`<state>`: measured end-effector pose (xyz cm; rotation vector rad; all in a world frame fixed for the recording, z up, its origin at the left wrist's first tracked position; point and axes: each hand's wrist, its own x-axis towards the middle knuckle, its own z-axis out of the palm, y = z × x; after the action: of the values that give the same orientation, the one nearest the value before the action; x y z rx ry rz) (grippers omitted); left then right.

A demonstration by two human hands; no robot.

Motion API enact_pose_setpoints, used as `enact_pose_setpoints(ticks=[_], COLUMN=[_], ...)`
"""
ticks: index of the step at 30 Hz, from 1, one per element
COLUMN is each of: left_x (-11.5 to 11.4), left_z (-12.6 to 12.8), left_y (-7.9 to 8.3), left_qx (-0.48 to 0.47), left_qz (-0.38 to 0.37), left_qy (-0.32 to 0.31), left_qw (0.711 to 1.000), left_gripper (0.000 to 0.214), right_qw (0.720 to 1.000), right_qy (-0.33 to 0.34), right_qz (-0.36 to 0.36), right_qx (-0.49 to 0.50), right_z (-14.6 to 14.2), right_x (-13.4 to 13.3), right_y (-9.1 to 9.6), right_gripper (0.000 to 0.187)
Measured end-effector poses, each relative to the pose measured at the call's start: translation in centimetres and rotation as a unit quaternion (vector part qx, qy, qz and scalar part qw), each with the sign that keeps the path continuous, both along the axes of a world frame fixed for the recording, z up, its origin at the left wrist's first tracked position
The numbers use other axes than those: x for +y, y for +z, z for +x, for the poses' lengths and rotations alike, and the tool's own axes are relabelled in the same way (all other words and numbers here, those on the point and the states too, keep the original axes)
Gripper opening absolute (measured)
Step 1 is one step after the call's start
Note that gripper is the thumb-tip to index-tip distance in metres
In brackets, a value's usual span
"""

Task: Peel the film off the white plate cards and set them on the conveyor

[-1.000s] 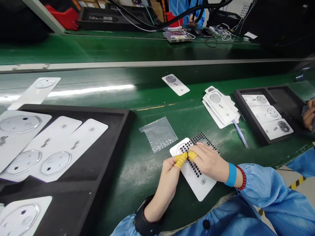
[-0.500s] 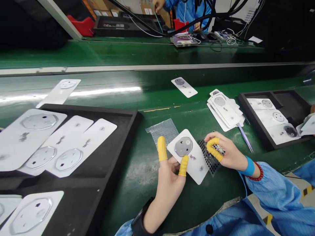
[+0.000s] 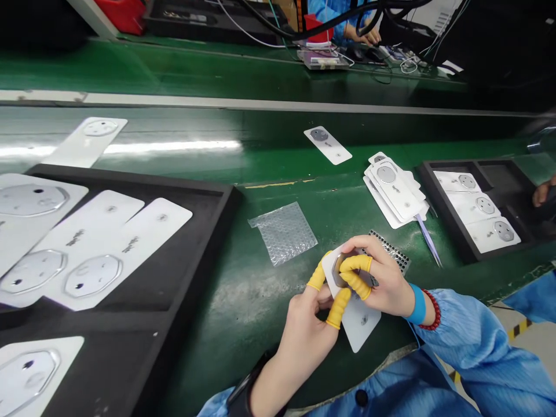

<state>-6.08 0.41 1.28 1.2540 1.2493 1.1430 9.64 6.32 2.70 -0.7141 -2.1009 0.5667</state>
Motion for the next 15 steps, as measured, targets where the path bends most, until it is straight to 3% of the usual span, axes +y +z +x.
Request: enact_pose_setpoints(ticks=[3, 6, 10, 15], left_x=[-0.09, -0.24, -0.44, -0.41], left_z=[-0.04, -0.15, -0.28, -0.26], left_y=[-0.06, 0.05, -0.02, 0.12], left_qx=[0.015, 0.026, 0.037, -0.009], left_qz=[0.013, 0.036, 0.067, 0.016], left_qy=[0.011, 0.015, 0.005, -0.036], left_qw=[1.000, 0.999, 0.997, 0.999], left_gripper=[0.011, 0.011, 0.014, 0.009], right_qw=[0.999, 0.990, 0.947, 0.904], right_qy=[-0.019, -0.053, 0.005, 0.038], right_qz=[-0.033, -0.111, -0.307, -0.409], right_qx=[0.031, 0.073, 0.094, 0.118], right_z=[-0.08, 0.00, 0.43, 0.77], right_x=[-0.21, -0.29, -0.14, 0.08], right_y=[-0.17, -0.38, -0.29, 0.23], right_gripper=[0.013, 0.031, 0.049, 0.043])
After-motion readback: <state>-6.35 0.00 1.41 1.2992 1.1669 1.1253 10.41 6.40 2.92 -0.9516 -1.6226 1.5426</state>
